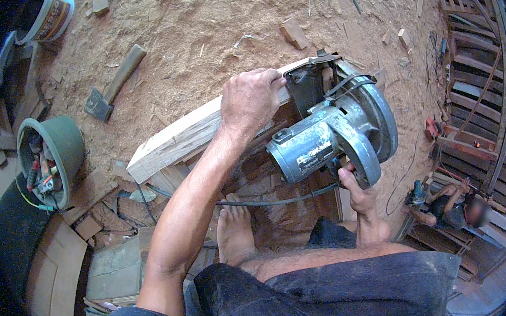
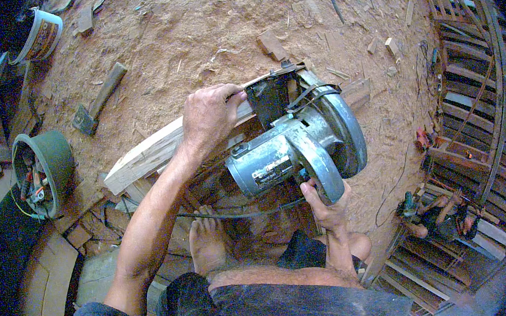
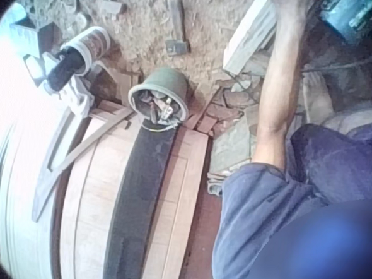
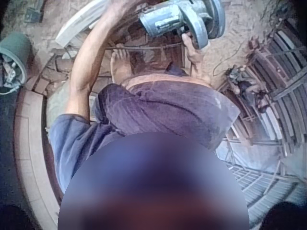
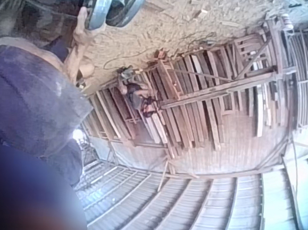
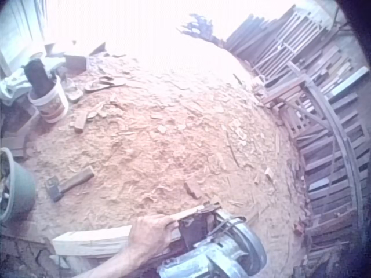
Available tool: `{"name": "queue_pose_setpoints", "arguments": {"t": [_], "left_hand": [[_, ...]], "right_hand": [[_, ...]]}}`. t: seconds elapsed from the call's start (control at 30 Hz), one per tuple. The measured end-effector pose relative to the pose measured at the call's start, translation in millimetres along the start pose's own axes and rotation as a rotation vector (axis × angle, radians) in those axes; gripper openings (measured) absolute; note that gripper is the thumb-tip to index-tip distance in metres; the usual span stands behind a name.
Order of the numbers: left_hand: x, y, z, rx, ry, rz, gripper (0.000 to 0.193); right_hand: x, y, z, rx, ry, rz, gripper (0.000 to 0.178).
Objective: The person uses a circular saw to cut a wooden frame in a workshop. They position the frame, make several cuts, and adjust the wood between cuts.
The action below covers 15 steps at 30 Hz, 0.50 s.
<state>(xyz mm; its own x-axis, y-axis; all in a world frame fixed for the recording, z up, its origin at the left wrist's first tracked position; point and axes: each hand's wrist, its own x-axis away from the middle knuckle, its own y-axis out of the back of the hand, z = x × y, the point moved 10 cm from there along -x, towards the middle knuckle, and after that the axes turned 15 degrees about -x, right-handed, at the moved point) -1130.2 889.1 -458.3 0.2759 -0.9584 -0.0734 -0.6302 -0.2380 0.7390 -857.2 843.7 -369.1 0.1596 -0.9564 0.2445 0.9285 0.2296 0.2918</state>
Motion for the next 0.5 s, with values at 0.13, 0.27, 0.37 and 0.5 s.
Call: {"name": "queue_pose_setpoints", "arguments": {"t": [0.13,0.27,0.37,0.5], "left_hand": [[0.6,0.2,0.3,0.005,0.007,-0.001,0.017],[0.6,1.9,-0.7,0.009,0.001,-0.012,0.016],[0.9,0.4,0.1,0.021,0.012,0.010,0.017],[1.1,-1.0,-0.5,0.012,0.006,0.031,0.018]], "right_hand": [[1.4,2.1,-4.1,-0.007,-0.012,-0.015,0.013],[1.1,3.8,-6.0,0.029,-0.016,-0.009,0.013],[1.3,3.3,-5.8,0.007,-0.010,-0.007,0.013],[1.6,3.5,-7.8,-0.033,-0.012,-0.019,0.014]]}}
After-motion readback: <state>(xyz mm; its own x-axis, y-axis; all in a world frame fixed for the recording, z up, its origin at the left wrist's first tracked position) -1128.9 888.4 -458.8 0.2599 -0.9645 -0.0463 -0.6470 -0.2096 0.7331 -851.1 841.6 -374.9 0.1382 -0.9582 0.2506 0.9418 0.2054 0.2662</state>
